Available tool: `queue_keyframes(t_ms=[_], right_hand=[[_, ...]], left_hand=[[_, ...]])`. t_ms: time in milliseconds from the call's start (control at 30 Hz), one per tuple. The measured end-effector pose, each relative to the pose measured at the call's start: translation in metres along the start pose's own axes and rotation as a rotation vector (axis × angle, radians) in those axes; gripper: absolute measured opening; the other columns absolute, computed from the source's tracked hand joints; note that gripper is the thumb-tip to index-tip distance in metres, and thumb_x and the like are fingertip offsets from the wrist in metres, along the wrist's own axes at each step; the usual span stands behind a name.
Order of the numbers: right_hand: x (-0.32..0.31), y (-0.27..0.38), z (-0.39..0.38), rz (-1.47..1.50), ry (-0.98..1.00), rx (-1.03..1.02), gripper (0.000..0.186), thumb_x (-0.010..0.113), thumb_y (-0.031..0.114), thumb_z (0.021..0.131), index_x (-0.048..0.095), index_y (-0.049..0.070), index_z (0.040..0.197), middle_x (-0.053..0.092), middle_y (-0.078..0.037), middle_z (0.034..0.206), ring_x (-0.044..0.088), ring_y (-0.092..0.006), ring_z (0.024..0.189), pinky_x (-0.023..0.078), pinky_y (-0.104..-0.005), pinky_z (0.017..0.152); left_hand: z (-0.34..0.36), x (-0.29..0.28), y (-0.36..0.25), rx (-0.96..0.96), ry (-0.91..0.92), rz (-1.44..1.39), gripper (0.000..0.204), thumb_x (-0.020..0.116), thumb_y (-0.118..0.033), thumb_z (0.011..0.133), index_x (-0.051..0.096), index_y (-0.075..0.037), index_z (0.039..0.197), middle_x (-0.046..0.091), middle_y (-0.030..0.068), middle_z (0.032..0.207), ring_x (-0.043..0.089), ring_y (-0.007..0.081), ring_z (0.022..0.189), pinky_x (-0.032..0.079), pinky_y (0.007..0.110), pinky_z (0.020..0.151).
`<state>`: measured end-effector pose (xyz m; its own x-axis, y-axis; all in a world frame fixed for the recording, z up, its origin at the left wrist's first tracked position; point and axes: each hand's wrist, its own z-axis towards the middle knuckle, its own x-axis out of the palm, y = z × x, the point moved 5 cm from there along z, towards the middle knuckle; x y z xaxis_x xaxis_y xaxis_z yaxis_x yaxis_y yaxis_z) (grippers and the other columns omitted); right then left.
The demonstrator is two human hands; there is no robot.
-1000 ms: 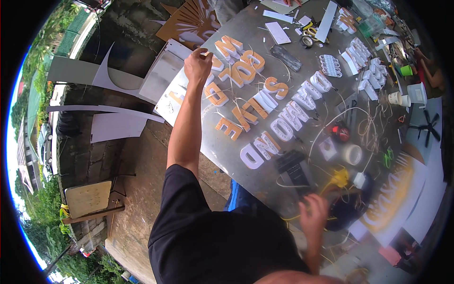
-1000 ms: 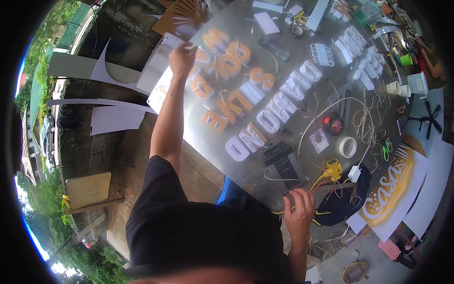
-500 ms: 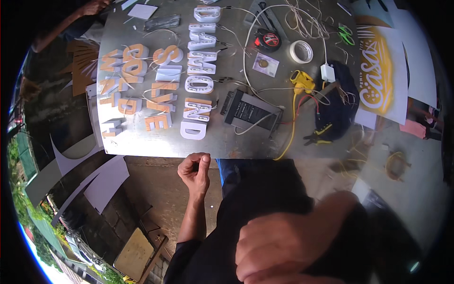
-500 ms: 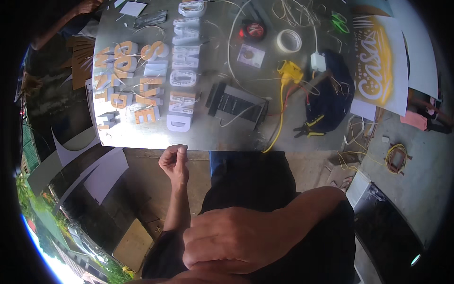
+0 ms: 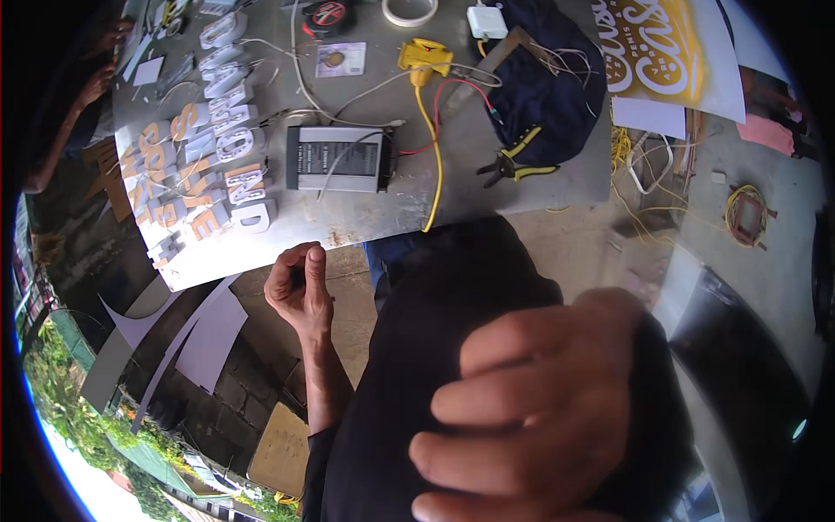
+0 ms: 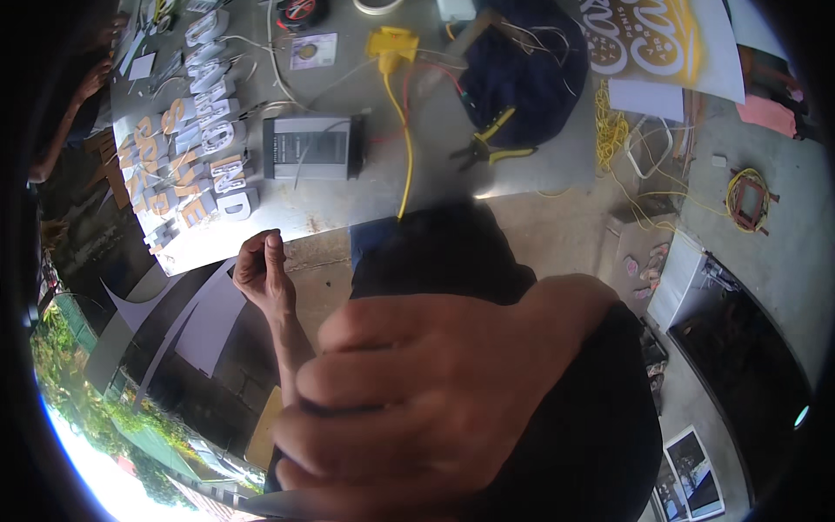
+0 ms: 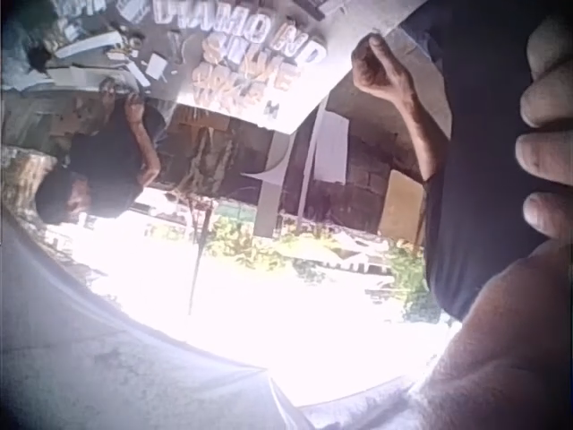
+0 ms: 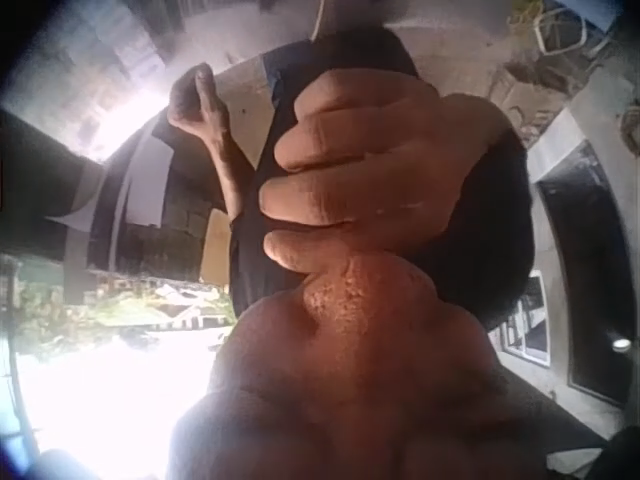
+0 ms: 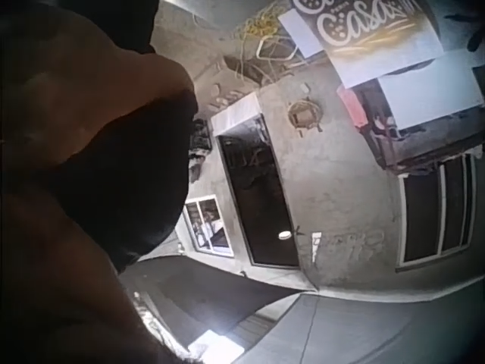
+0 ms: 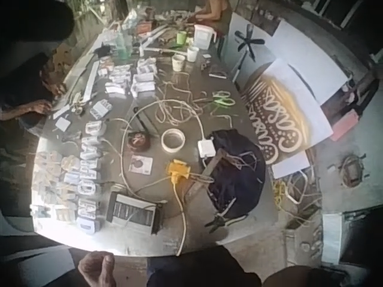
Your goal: Connecting wires for illuminated channel letters on a workbench.
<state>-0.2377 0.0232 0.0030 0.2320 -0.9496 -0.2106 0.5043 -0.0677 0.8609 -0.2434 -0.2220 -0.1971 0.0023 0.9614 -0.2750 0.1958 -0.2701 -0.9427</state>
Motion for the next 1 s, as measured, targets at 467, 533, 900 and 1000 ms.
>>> queue_keyframes(t_ms=[467,533,900,1000], right_hand=[[-0.151,0.054,-0.112,-0.405,-0.424,-0.338,0.013,0.081,0.022,0.076,0.078,0.013,0.084,0.071,0.0,0.075,0.063,-0.0151,0.064,0.048,-0.0266,0.055],[-0.183,0.077,-0.119,-0.392,-0.347,-0.067,0.012,0.08,0.024,0.077,0.078,0.013,0.083,0.071,0.0,0.075,0.062,-0.0152,0.064,0.048,-0.0268,0.055],[-0.258,-0.168,-0.197,-0.634,-0.602,0.721,0.02,0.077,0.012,0.087,0.071,0.002,0.103,0.074,-0.011,0.09,0.07,-0.0274,0.083,0.053,-0.0359,0.074],[-0.252,-0.226,-0.231,-0.886,-0.593,0.746,0.018,0.077,0.016,0.086,0.071,0.005,0.098,0.073,-0.012,0.092,0.069,-0.0333,0.089,0.055,-0.0428,0.075]], left_hand=[[-0.05,0.173,-0.073,0.419,0.346,0.495,0.011,0.083,-0.003,0.081,0.074,-0.006,0.088,0.061,0.0036,0.063,0.056,0.0134,0.053,0.04,0.029,0.049],[-0.053,0.184,-0.084,0.423,0.327,0.537,0.012,0.083,-0.002,0.08,0.073,-0.005,0.087,0.062,0.0039,0.063,0.056,0.0149,0.054,0.041,0.031,0.05],[-0.061,0.183,-0.096,0.437,0.196,0.572,0.012,0.082,-0.002,0.081,0.072,-0.004,0.087,0.065,0.007,0.067,0.061,0.017,0.056,0.045,0.031,0.052],[-0.069,0.18,-0.087,0.335,0.181,0.57,0.009,0.081,-0.003,0.082,0.073,-0.003,0.087,0.065,0.0078,0.066,0.061,0.0174,0.055,0.045,0.031,0.052]])
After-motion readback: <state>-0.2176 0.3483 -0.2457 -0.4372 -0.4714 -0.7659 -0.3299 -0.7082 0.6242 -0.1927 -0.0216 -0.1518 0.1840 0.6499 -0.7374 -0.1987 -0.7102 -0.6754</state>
